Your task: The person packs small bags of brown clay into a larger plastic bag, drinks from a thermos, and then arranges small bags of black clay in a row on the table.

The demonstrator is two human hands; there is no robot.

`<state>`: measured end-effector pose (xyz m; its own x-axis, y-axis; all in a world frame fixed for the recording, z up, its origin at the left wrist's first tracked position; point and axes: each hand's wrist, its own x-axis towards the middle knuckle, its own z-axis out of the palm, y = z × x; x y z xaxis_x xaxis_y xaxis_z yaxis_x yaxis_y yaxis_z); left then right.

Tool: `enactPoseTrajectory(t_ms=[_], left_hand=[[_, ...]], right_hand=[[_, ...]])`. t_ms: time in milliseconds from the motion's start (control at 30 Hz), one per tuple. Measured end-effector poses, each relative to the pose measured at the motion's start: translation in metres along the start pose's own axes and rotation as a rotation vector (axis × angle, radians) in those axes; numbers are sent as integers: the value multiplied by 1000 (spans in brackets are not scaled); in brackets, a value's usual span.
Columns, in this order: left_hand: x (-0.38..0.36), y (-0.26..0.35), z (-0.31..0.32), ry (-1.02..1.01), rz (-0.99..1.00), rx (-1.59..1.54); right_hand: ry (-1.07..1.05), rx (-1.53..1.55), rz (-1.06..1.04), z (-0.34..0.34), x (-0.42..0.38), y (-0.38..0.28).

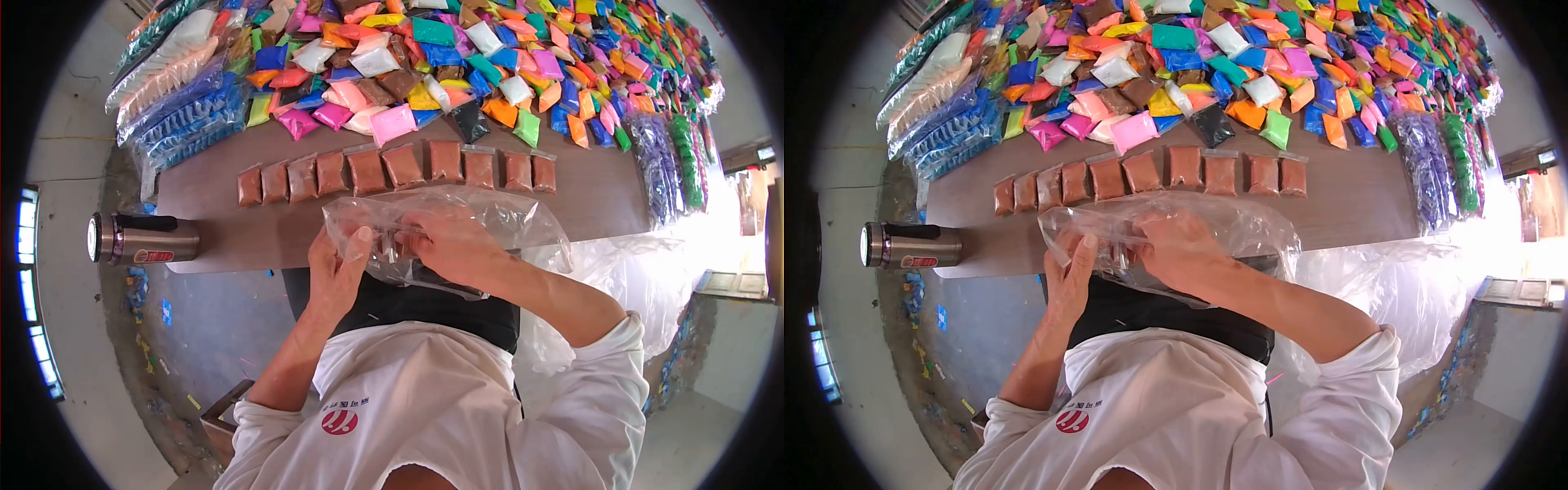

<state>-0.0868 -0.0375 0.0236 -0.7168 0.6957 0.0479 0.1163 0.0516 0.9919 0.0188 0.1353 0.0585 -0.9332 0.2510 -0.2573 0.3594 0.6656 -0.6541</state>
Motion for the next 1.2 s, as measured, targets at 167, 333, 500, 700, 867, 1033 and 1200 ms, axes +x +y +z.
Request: enactPoseTrajectory(t_ms=[167,333,500,700,867,1033,1200], left_hand=[[-1,0,-17,-16,11,173],[1,13,-17,-63,-24,267],[7,3,-8,-50,67,449],[4,-26,-7,2,51,401],[2,1,4,8,-9,40],[1,-28,-9,-18,87,395],[1,-22,3,62,80,406]], right_hand=[[74,34,-44,15,9,9],[56,33,-186,19,20,15],[-35,221,5,6,20,-1],[-15,190,-206,-13,-17,-16],[-259,483,-767,-82,-112,-11],[512,380,69,-122,-148,51],[636,50,152,-100,-77,126]])
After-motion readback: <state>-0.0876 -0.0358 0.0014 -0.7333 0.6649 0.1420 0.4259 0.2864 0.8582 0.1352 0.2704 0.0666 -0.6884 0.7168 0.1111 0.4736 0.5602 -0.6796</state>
